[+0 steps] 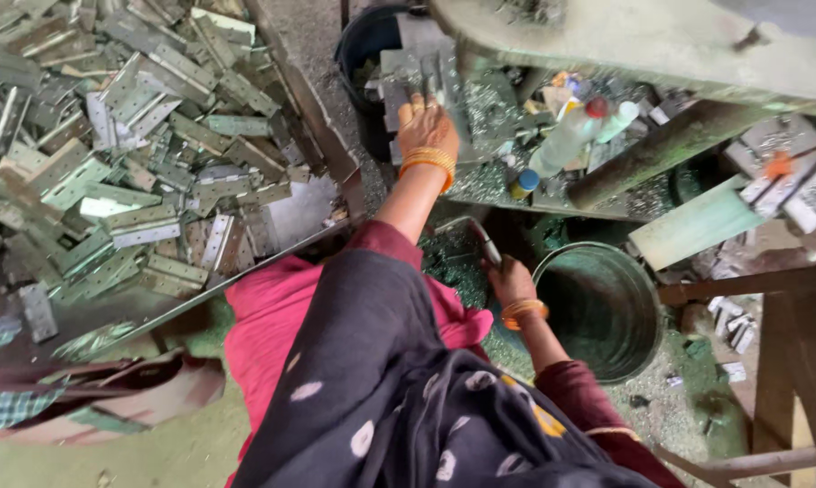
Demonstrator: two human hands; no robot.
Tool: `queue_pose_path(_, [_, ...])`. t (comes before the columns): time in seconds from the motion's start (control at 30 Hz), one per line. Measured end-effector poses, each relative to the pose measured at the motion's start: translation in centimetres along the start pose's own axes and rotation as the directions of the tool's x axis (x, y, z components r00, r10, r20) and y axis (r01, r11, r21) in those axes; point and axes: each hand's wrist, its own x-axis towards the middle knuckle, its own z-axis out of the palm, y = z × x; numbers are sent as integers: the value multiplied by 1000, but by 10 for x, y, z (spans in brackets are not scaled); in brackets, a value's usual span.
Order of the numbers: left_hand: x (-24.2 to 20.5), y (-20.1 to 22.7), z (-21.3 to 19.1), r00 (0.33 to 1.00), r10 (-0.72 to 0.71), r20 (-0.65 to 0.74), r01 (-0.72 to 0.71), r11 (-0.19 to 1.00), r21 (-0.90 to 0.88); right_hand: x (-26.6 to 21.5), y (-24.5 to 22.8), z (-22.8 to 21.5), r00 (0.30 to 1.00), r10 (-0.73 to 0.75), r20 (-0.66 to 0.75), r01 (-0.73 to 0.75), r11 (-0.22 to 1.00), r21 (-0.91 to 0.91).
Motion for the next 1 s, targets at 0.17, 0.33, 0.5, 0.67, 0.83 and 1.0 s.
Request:
queue_pose_path(0.17, [5, -9, -14, 988, 35, 153, -22, 996, -89, -6, -25, -6, 1000, 14, -2, -14, 1000, -27])
queue_pose_path(0.33, [-62, -15, -24, 979, 186, -89, -191, 980, -56, -26, -82, -79, 777, -291, -559, 382, 923, 51])
queue_pose_path(0.5, [-93, -33, -27, 894, 414, -174, -447, 856, -260, -47, -127, -107, 848, -155, -507, 329, 904, 274])
queue_pose_path(0.67, [-28, 36, -45, 952, 296, -80, -305, 943, -132, -34, -123, -107, 899, -93, -428, 172, 974, 150])
queue_pose_path(0.83, [-33, 31, -44, 989, 30, 143, -6, 986, -167, -23, -110, -100, 996, -90, -29, 78, 958, -275])
queue_pose_path(1.0, [-86, 8, -38, 993, 117, -35, -119, 991, -66, -20, -111, -95, 996, -77, 50, 84, 980, -179])
